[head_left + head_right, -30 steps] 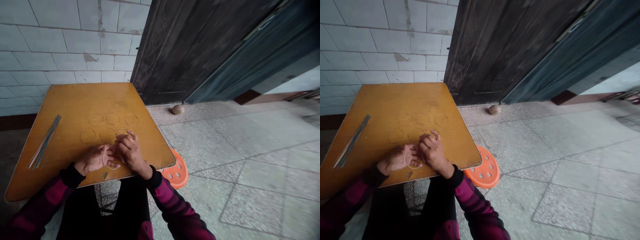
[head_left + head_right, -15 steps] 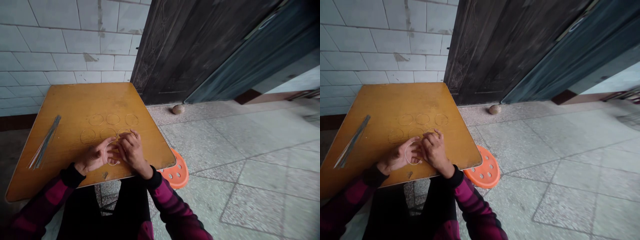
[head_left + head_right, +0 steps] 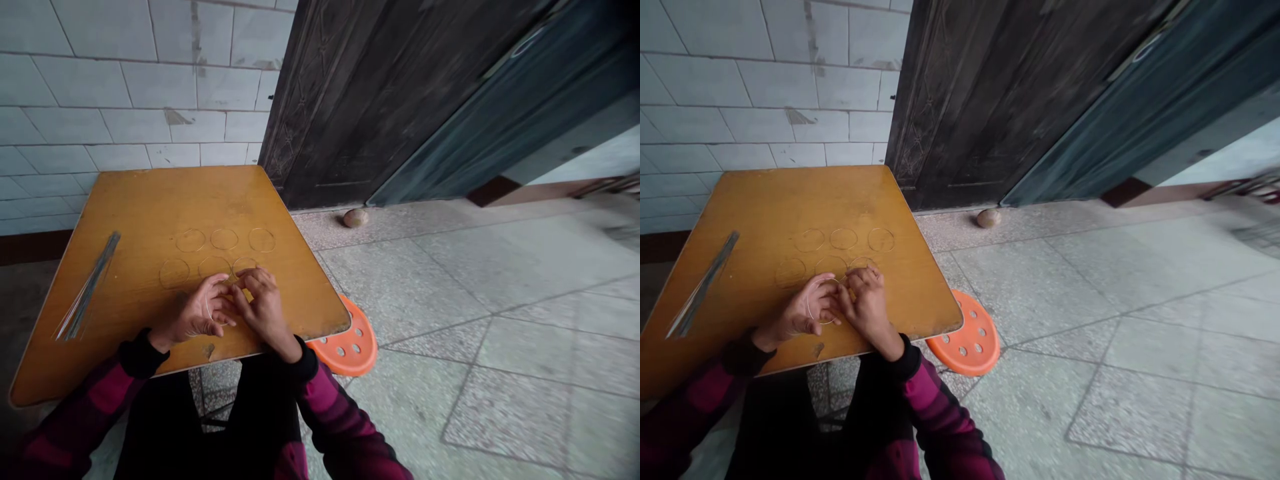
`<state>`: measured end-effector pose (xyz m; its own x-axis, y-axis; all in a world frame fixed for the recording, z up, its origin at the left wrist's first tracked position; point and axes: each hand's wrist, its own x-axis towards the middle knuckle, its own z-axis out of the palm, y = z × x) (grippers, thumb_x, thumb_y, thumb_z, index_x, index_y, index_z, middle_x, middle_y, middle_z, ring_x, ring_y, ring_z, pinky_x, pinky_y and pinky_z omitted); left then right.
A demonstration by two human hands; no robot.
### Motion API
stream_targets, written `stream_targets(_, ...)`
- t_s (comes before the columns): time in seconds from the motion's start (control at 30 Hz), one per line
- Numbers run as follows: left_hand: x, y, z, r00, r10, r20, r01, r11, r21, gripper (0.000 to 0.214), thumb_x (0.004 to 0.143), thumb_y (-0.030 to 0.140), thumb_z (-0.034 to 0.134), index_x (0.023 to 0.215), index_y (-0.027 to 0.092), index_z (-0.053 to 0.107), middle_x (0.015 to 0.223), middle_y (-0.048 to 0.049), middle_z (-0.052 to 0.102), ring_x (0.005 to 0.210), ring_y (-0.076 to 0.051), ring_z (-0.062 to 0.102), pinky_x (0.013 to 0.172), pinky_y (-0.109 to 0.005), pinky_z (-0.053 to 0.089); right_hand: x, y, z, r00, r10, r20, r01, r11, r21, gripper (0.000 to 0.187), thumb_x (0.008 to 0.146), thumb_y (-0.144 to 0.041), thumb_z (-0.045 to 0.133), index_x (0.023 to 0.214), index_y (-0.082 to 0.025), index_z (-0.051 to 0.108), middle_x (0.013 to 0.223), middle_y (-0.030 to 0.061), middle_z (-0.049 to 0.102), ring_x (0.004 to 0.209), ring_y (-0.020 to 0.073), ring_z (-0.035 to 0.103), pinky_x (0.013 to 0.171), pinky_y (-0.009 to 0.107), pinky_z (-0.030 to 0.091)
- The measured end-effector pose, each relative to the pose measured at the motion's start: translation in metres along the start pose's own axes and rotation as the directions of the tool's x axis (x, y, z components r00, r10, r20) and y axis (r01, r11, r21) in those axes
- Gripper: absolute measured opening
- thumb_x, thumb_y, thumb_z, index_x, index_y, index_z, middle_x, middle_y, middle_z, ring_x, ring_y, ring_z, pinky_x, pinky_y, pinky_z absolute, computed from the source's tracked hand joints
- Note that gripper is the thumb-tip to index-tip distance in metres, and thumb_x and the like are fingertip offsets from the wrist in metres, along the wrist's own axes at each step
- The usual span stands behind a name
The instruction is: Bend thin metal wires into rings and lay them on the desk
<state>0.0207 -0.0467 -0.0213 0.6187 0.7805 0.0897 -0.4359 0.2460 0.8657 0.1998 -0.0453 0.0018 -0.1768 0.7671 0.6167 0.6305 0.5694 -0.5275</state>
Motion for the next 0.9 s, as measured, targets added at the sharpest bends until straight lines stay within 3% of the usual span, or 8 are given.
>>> stream_targets(0.2,0.002,-0.003,-0.003,1.000,0.021,0.001,-0.021,0.998,-0.061,0.077,0.059,0.036,0.088,0.125,0.033,0.049,0.114,-0.0067,0.058,0.095,-0.022,0.064,0.080,-0.037,0.054,-0.002,-0.007,-0.002,0.998,0.056,0.036,-0.059,0.995,0.085,0.015,0.088,-0.022,0.053,0.074,-0.020,0.057,0.089,0.0083,0.069,0.091,0.0226,0.064,0.088,0.040,0.044)
stream_targets(0.33,0.002,-0.005,-0.005,1.000,0.019,0.000,-0.019,0.999,-0.041,0.082,0.056,0.043,0.088,0.127,0.034,0.046,0.118,-0.0082,0.058,0.098,-0.024,0.064,0.081,-0.038,0.053,-0.001,-0.005,-0.006,0.997,0.056,0.058,-0.060,0.996,0.062,0.016,0.090,-0.023,0.052,0.076,-0.020,0.058,0.090,0.0082,0.069,0.093,0.0222,0.063,0.087,0.039,0.044)
stream_targets(0.47,0.001,0.003,-0.006,0.998,0.023,-0.063,-0.021,0.999,0.033,0.094,0.058,0.047,0.086,0.137,0.035,0.036,0.130,-0.0132,0.052,0.106,-0.028,0.061,0.085,-0.041,0.051,0.005,0.026,-0.025,0.994,0.099,0.038,-0.090,0.977,-0.195,0.017,0.090,-0.025,0.053,0.076,-0.020,0.061,0.094,0.0100,0.070,0.095,0.0242,0.061,0.087,0.039,0.041)
stream_targets(0.6,0.000,0.013,-0.002,0.987,0.024,-0.161,-0.011,0.997,0.081,0.090,0.063,0.045,0.084,0.136,0.030,0.034,0.125,-0.0141,0.054,0.102,-0.026,0.060,0.083,-0.039,0.051,0.011,0.072,-0.048,0.974,0.227,0.016,-0.185,0.833,-0.522,0.018,0.087,-0.022,0.054,0.072,-0.018,0.064,0.084,0.0102,0.070,0.087,0.0249,0.059,0.083,0.038,0.036)
stream_targets(0.73,0.000,0.017,0.003,0.982,-0.010,-0.191,0.031,0.994,0.103,0.085,0.063,0.043,0.085,0.132,0.027,0.038,0.120,-0.0128,0.055,0.097,-0.023,0.060,0.080,-0.036,0.050,0.013,0.102,-0.056,0.938,0.340,0.063,-0.219,0.724,-0.654,0.017,0.084,-0.019,0.055,0.072,-0.017,0.067,0.082,0.0101,0.070,0.084,0.0241,0.057,0.079,0.036,0.034)
stream_targets(0.9,0.000,0.019,0.004,0.973,-0.017,-0.228,0.049,0.990,0.133,0.077,0.066,0.043,0.083,0.129,0.026,0.042,0.117,-0.0108,0.056,0.094,-0.021,0.060,0.080,-0.036,0.048,0.012,0.119,-0.055,0.897,0.434,0.076,-0.256,0.654,-0.711,0.024,0.089,-0.021,0.051,0.075,-0.016,0.070,0.087,0.0123,0.071,0.086,0.0247,0.057,0.078,0.036,0.034)
